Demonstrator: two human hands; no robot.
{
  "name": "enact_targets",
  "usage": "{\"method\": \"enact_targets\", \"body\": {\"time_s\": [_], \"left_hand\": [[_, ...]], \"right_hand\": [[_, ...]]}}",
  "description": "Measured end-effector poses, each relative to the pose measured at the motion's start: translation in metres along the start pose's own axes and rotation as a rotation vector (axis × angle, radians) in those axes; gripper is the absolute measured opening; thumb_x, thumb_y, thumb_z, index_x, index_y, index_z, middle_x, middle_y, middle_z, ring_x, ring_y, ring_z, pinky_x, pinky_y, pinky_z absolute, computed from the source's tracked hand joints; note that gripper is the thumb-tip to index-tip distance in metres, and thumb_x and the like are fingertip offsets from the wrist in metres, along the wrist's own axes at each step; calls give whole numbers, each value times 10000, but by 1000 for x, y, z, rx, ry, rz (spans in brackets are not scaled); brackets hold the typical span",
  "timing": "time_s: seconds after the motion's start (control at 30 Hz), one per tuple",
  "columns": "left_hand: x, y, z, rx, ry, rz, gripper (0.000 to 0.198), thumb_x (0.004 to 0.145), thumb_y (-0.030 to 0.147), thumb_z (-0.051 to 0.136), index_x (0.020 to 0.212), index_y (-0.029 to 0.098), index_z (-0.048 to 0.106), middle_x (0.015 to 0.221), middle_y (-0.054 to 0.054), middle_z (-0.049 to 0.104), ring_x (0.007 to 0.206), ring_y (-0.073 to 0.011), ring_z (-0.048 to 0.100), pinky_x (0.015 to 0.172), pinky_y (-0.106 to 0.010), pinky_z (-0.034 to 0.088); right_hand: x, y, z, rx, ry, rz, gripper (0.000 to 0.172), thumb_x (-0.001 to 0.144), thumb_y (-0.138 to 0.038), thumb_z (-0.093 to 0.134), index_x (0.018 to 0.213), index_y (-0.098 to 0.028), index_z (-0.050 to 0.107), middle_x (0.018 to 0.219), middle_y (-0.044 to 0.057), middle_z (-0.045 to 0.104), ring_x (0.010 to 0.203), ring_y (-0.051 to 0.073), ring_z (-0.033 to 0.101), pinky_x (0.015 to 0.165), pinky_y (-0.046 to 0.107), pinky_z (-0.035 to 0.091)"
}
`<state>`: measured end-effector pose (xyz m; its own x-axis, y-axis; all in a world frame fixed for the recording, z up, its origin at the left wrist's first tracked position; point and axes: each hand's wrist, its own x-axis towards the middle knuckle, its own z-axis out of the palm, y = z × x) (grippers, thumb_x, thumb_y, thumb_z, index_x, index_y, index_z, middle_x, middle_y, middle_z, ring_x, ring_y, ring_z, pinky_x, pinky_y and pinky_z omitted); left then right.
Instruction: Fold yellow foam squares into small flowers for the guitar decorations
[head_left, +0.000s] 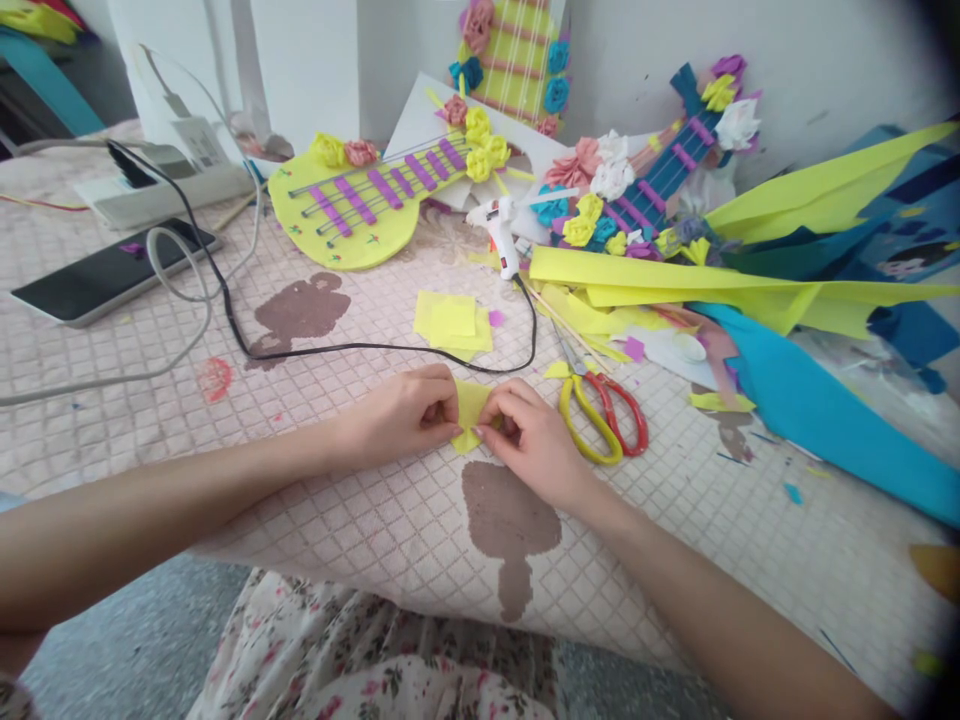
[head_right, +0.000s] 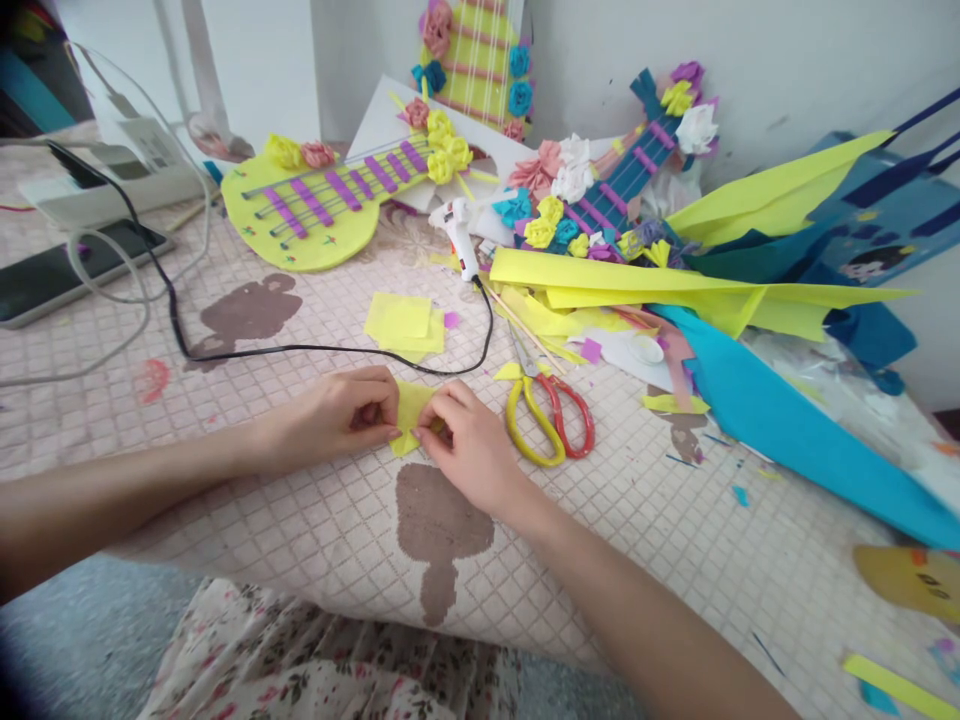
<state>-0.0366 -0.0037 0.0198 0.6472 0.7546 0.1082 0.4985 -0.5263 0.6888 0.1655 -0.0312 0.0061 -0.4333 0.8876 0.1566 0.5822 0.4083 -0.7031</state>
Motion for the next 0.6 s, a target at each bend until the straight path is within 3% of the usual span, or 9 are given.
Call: {"method": "enact_targets", "body": {"time_s": [0.6], "left_hand": [[0, -3, 5, 31, 32, -16, 125, 791, 151, 578, 675, 128, 539, 737, 3, 484, 602, -79, 449, 562, -221, 354]], "right_hand": [[0, -1, 3, -45, 37, -7, 84, 841, -149, 577, 795, -207, 536, 881, 12, 526, 753, 138, 523, 659, 275, 417]]}}
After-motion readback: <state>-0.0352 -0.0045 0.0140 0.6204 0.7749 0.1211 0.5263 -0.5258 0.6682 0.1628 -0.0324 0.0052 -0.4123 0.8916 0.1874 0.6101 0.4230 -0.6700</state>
